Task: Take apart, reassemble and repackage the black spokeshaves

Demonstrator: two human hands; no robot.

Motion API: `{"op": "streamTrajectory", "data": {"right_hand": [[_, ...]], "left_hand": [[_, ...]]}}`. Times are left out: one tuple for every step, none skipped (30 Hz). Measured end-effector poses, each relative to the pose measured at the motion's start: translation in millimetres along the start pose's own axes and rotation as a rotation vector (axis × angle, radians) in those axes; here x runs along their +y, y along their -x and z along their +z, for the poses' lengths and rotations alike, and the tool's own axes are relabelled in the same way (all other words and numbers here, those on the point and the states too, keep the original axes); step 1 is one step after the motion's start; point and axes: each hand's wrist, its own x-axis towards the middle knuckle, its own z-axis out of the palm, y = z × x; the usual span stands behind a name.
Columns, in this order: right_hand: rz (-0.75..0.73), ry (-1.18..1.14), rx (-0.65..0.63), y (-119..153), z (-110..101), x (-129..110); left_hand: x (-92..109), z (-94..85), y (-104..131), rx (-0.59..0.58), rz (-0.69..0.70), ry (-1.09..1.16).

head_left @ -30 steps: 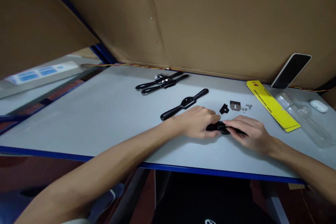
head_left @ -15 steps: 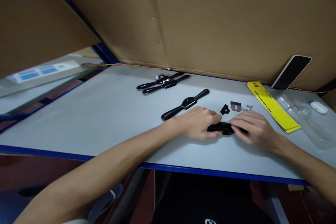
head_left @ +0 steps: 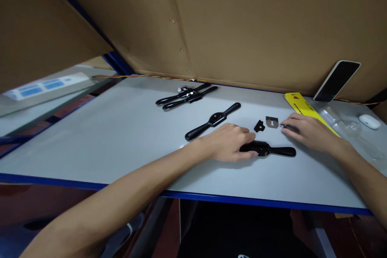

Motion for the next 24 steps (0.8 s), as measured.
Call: {"op": "streamTrajectory", "data": {"right_hand": [[0.003,-0.012,-0.006,-0.4,1.3,-0.9],[0.002,-0.031,-0.008,-0.8,2.2,-1.4],[0.001,-0.055,-0.005,-1.1,2.7,-1.6],[0.002,-0.080,-0.003,-1.5,2.6,-1.8],[0.004,-0.101,-0.002,-1.8,2.2,-2.2],[0.006,-0.118,0.001,-2.2,1.6,-3.0],[0.006,-0.134,0.012,-2.6,0.9,-4.7],[0.001,-0.152,0.034,-3.1,0.2,-7.3],[-0.011,-0.173,0.063,-3.6,-0.4,-11.1],[-0.031,-0.200,0.097,-4.1,-0.8,-15.9],[-0.053,-0.230,0.130,-4.5,-1.2,-21.8],[-0.073,-0.263,0.158,-4.8,-1.4,-28.5],[-0.096,-0.295,0.175,-4.9,-1.7,-35.8],[-0.110,-0.324,0.188,-4.9,-1.9,-43.4],[-0.120,-0.353,0.207,-4.8,-2.2,-50.9],[-0.130,-0.383,0.224,-4.7,-2.5,-58.0],[-0.137,-0.420,0.243,-4.5,-2.7,-64.3],[-0.147,-0.458,0.258,-4.3,-2.6,-69.6],[-0.154,-0.495,0.270,-4.1,-2.3,-73.7],[-0.156,-0.529,0.275,-3.9,-1.6,-76.7],[-0.153,-0.558,0.276,-3.7,-0.6,-78.6],[-0.145,-0.582,0.276,-3.4,0.9,-79.7],[-0.128,-0.600,0.271,-3.2,2.6,-80.1],[-0.107,-0.611,0.263,-2.9,4.4,-80.0]], "left_hand": [[0.2,-0.1,0.1,0.002,-0.003,-0.001],[0.4,-0.2,0.2,0.004,-0.005,-0.004],[0.7,-0.4,0.3,0.005,-0.008,-0.006],[1.0,-0.6,0.3,0.006,-0.009,-0.008],[1.2,-0.7,0.4,0.006,-0.008,-0.009],[1.4,-0.8,0.4,0.006,-0.006,-0.009],[1.5,-0.8,0.4,0.008,-0.006,-0.009],[1.5,-0.8,0.3,0.010,-0.005,-0.009],[1.5,-0.8,0.3,0.013,-0.005,-0.009],[1.4,-0.7,0.2,0.013,-0.002,-0.008],[1.2,-0.7,0.1,0.012,0.000,-0.005],[1.1,-0.7,0.0,0.010,0.001,-0.002],[1.0,-0.7,-0.1,0.009,0.000,0.001],[0.8,-0.7,-0.2,0.007,-0.001,0.003],[0.7,-0.7,-0.2,0.006,-0.002,0.007],[0.5,-0.7,-0.2,0.006,-0.001,0.011],[0.3,-0.7,-0.1,0.009,0.002,0.015],[0.0,-0.7,0.1,0.012,0.008,0.021],[-0.3,-0.6,0.2,0.017,0.014,0.029],[-0.6,-0.4,0.3,0.022,0.018,0.039],[-1.0,-0.2,0.4,0.026,0.021,0.047],[-1.4,0.1,0.5,0.027,0.023,0.054],[-1.8,0.5,0.6,0.027,0.025,0.061],[-2.2,0.8,0.6,0.026,0.025,0.066]]}}
